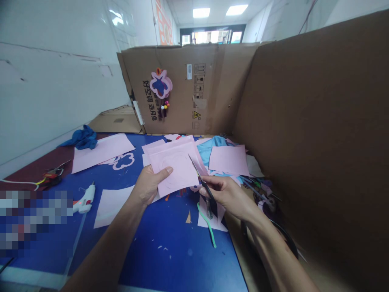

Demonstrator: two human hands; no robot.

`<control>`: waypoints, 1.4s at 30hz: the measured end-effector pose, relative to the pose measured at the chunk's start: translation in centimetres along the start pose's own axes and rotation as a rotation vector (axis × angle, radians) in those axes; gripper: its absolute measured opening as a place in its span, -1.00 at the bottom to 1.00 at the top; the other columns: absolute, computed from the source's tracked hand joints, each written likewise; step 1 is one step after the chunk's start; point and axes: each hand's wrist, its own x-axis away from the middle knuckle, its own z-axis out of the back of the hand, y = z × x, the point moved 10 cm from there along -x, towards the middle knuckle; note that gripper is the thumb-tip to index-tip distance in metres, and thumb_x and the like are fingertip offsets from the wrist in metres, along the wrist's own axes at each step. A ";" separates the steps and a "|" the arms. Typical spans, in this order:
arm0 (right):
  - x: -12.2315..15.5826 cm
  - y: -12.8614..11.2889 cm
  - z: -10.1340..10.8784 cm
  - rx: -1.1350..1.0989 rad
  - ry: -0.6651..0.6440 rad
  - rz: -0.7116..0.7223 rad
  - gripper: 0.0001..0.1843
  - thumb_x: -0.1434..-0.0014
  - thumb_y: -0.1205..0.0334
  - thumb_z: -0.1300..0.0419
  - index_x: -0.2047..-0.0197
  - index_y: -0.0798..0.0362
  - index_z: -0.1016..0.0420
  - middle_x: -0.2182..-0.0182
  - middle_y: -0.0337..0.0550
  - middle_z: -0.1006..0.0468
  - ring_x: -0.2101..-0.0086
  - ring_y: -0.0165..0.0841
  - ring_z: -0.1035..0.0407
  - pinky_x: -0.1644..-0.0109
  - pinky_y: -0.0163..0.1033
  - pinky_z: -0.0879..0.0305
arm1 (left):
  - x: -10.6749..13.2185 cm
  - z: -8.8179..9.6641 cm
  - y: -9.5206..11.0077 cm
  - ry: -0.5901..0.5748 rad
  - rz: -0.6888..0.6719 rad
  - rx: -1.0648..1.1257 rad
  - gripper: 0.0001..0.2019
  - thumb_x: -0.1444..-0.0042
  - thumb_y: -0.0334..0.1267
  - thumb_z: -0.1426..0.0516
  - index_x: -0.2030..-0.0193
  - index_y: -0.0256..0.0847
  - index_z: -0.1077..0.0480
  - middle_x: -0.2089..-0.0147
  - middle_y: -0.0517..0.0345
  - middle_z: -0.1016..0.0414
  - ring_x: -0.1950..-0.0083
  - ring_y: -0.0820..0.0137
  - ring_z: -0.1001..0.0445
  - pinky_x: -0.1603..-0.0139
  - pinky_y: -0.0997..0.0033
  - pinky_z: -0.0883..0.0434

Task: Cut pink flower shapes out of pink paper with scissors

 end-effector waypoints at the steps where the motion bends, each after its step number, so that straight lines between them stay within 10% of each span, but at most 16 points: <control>1: 0.0 0.0 0.0 -0.005 0.002 -0.003 -0.47 -0.23 -0.10 -0.41 -0.18 -0.02 -0.69 0.17 -0.15 -0.68 0.26 -0.29 -0.40 0.16 -0.22 -0.30 | 0.0 0.1 -0.1 0.004 0.008 0.013 -0.54 0.03 -0.16 -0.45 -0.01 -0.30 -0.62 0.34 -0.04 -0.68 0.22 0.07 -0.70 0.22 0.16 -0.64; 22: -0.2 0.4 -0.3 -0.004 0.030 -0.033 -0.49 -0.15 -0.11 -0.45 -0.10 -0.04 -0.74 0.14 -0.13 -0.69 0.22 -0.25 -0.44 0.09 -0.17 -0.36 | -0.2 0.9 1.0 0.111 -0.046 0.081 -0.53 0.10 -0.14 -0.48 0.05 -0.33 -0.64 0.04 -0.16 -0.71 0.12 0.11 -0.68 0.08 0.18 -0.62; 42: -0.2 0.2 -0.6 0.018 0.018 -0.004 -0.63 -0.19 -0.14 -0.42 0.16 0.00 -0.75 0.24 -0.16 -0.59 0.26 -0.26 -0.37 0.17 -0.20 -0.31 | -0.2 0.9 0.6 0.086 -0.007 0.003 -0.61 0.05 -0.12 -0.46 0.12 -0.30 -0.63 0.35 -0.02 -0.68 0.29 0.13 -0.68 0.19 0.16 -0.63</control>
